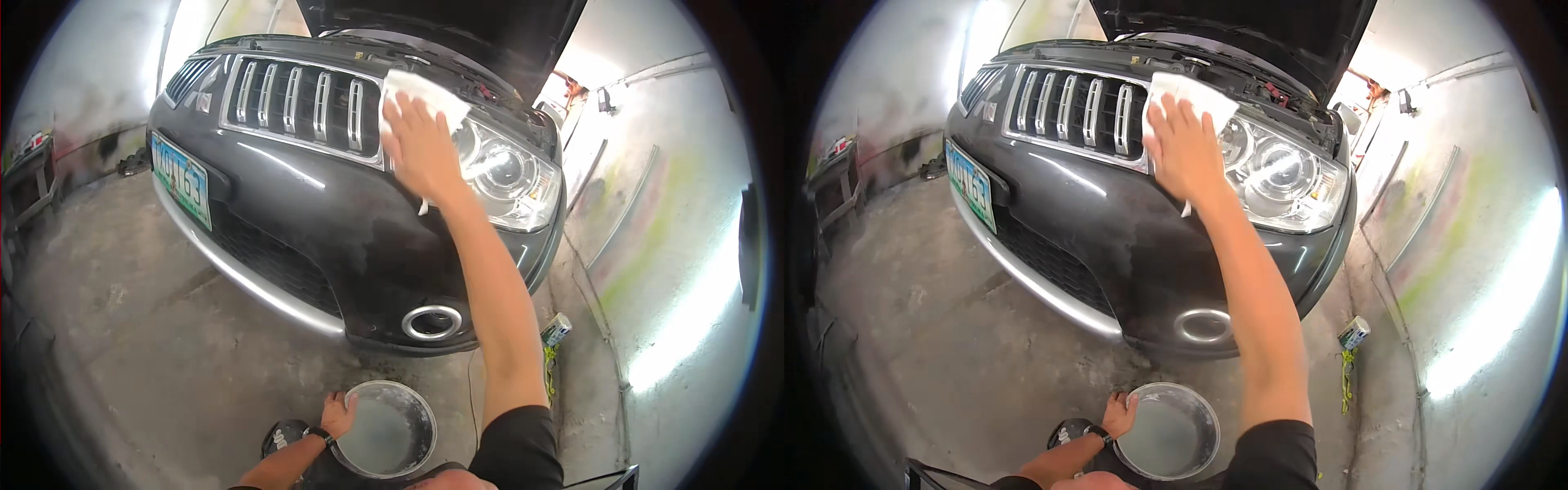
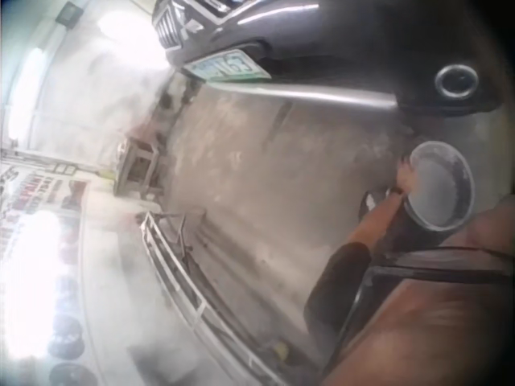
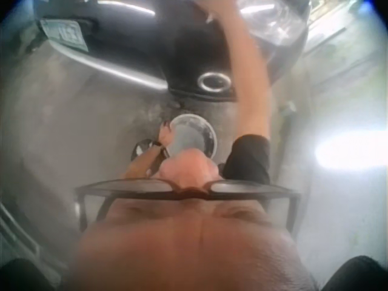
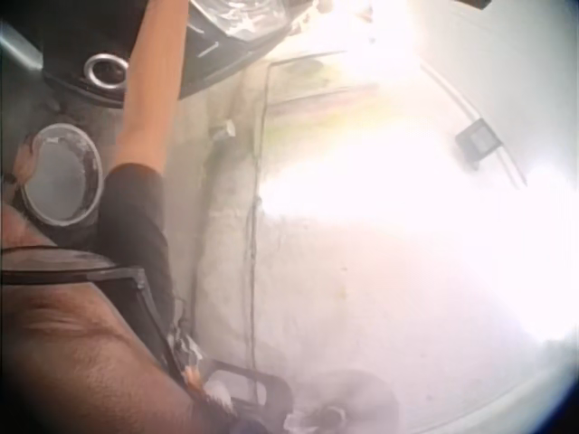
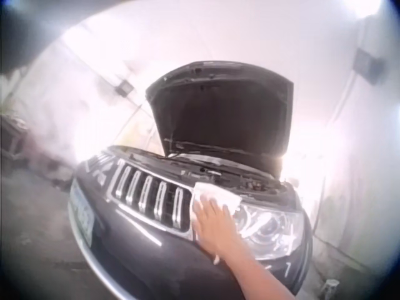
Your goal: The person wipes the front bumper and headlight of a car with a cloth, then applies paste onto scratches on the bumper by hand from a small container.
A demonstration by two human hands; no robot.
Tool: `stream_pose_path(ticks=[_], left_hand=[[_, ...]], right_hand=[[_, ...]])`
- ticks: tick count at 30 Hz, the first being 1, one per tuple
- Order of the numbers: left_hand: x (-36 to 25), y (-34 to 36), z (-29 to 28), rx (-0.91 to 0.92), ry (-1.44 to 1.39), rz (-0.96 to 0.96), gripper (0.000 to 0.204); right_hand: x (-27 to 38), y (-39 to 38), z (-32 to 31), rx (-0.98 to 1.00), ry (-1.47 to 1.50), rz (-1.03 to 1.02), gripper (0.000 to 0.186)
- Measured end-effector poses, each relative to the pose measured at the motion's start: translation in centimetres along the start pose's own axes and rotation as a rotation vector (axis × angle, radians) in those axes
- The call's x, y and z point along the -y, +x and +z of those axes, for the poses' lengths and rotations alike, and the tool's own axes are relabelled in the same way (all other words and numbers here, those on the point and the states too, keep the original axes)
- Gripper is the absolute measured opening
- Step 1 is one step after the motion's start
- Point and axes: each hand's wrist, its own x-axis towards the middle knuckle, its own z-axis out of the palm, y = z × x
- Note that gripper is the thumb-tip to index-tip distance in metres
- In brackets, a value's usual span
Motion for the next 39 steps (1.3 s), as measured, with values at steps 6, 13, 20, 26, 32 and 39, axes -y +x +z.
stream_pose_path(ticks=[6, 13, 20, 26, 32, 39], left_hand=[[0.6, 0.2, -0.4, -0.041, 0.028, 0.007, 0.062], [-0.9, -0.1, -0.1, 0.032, 0.027, -0.038, 0.065], [-1.7, -0.1, 1.1, 0.07, 0.036, -0.049, 0.064], [0.7, 0.9, 0.0, 0.032, 0.153, 0.047, 0.056], [-0.2, 0.7, -0.6, 0.072, 0.121, 0.085, 0.05], [-0.3, 0.4, -0.3, 0.066, 0.183, 0.044, 0.052]], right_hand=[[1.2, -4.9, -1.7, 0.018, 0.04, -0.126, 0.054], [-0.5, 1.5, 0.6, -0.081, -0.02, -0.033, 0.048], [-1.0, -5.7, -1.6, -0.017, 0.062, -0.052, 0.054], [-6.4, -3.0, -0.6, -0.097, -0.021, 0.183, 0.057], [-19.4, -12.7, -5.1, -0.16, 0.157, 0.564, 0.061], [-20.7, -15.2, -4.0, -0.247, 0.286, 0.65, 0.071]])
